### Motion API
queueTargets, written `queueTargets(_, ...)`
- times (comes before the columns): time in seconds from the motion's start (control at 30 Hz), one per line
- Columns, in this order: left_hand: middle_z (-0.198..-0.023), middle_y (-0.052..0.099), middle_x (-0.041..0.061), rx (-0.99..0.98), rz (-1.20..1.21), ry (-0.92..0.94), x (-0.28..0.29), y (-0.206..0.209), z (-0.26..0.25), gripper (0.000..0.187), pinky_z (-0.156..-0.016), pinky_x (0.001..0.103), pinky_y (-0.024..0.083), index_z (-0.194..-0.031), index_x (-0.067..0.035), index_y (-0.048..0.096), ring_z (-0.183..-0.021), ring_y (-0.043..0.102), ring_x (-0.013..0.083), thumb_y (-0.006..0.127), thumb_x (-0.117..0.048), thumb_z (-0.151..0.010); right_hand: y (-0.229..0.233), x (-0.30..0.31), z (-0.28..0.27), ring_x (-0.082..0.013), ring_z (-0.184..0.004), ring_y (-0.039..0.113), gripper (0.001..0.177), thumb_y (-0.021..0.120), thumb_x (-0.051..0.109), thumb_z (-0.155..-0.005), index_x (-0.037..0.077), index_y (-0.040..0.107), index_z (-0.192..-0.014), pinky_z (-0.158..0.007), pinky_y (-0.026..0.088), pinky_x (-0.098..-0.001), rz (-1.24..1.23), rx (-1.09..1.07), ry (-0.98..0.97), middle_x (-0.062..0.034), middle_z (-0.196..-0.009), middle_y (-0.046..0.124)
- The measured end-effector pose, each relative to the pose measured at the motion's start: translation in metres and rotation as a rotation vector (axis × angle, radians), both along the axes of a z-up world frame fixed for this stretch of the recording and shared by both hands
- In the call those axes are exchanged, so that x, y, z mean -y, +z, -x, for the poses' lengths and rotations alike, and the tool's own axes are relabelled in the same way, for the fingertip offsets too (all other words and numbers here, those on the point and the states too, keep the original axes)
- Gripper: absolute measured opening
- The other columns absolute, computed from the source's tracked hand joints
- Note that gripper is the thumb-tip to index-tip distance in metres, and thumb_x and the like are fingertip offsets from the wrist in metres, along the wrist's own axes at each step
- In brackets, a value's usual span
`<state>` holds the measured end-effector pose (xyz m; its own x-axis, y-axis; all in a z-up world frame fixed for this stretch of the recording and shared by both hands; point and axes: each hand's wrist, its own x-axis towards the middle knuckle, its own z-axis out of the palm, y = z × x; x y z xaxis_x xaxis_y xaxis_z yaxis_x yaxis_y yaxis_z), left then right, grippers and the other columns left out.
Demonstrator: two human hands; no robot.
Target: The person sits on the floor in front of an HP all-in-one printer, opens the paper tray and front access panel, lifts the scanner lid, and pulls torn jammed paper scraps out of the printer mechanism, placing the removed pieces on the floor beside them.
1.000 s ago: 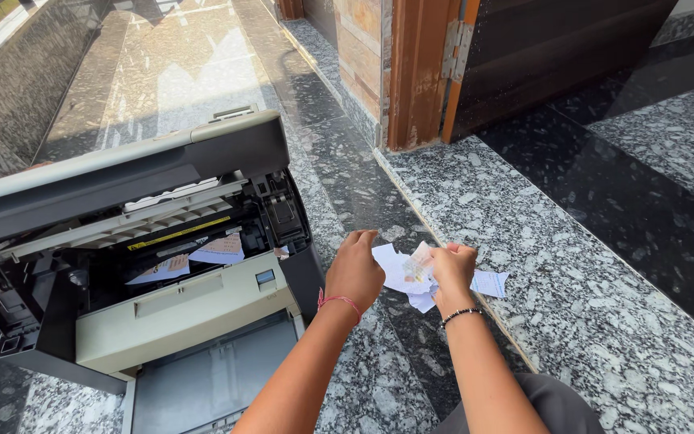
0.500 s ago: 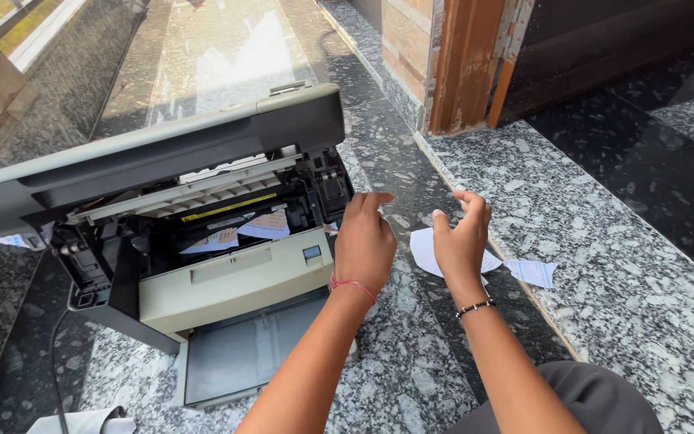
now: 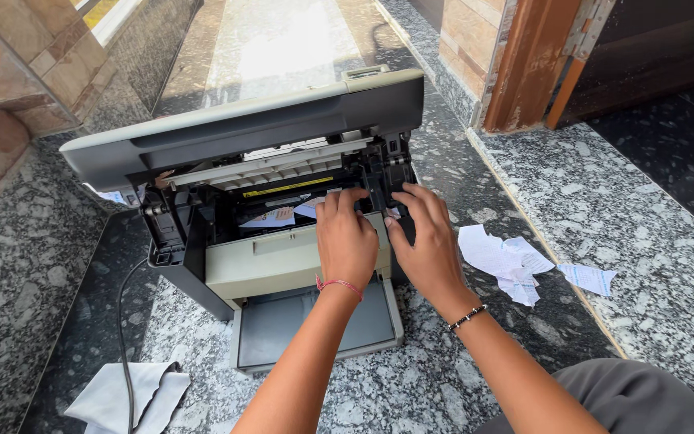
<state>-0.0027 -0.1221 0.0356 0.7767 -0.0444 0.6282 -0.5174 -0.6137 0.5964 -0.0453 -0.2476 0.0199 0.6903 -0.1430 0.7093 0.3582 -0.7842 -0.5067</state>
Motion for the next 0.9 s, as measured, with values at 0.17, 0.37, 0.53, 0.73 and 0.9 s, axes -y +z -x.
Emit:
queueTargets(0.17,-0.112,0.064,0.014,-0.023,-0.028,0.019,-0.02,-0.015,-0.002,0.036,-0.092,0.046,0.047,-0.112,-0.006,0.068,-0.104,0.056,0.036,0.056,0.007,-0.081,-0.003,-0.007,-0.004,-0.0335,-0.118,0.059,0.036,0.071,0.019,-0.093,0.002,0.067,-0.124,-0.099,0.05,-0.0447,0.018,-0.051,-0.03,-0.0138,-0.121,0.064)
queueTargets(0.37,-0.112,0.064,0.013,-0.08,-0.034,0.026,-0.038,-0.013,0.001,0.037,-0.091,0.046,0.046,-0.113,-0.007,0.068,-0.102,0.056,0.0348,0.055,0.008,-0.082,0.0,-0.013,-0.007,-0.0298,-0.108,0.06,0.033,0.076,0.024,-0.088,0.002,0.072,-0.113,-0.091,0.051,-0.0426,0.025,-0.118,-0.086,-0.011,-0.108,0.064)
queueTargets(0.53,-0.113,0.064,0.013,-0.058,-0.042,0.03,-0.047,-0.012,-0.001,0.038,-0.093,0.046,0.046,-0.113,-0.007,0.067,-0.104,0.056,0.0349,0.056,0.009,-0.08,0.0,-0.012,-0.009,-0.0286,-0.105,0.059,0.026,0.076,0.019,-0.086,0.003,0.075,-0.107,-0.093,0.05,-0.0419,0.083,-0.052,-0.081,-0.0092,-0.102,0.066)
queueTargets(0.73,-0.111,0.065,0.011,-0.077,-0.023,0.032,-0.051,-0.015,-0.003,0.038,-0.093,0.045,0.047,-0.113,-0.007,0.068,-0.107,0.056,0.0334,0.055,0.009,-0.082,-0.004,-0.011,-0.012,-0.0253,-0.101,0.061,0.016,0.074,0.012,-0.088,0.005,0.076,-0.102,-0.09,0.051,-0.04,-0.002,-0.084,-0.074,-0.006,-0.093,0.068)
queueTargets(0.9,-0.112,0.065,0.012,-0.108,-0.031,0.034,-0.053,-0.016,-0.006,0.038,-0.093,0.044,0.047,-0.113,-0.007,0.068,-0.106,0.056,0.0333,0.055,0.009,-0.081,-0.005,-0.009,-0.014,-0.0265,-0.1,0.061,0.01,0.072,0.011,-0.09,0.006,0.076,-0.099,-0.089,0.051,-0.0408,-0.024,-0.039,-0.062,-0.0061,-0.091,0.068)
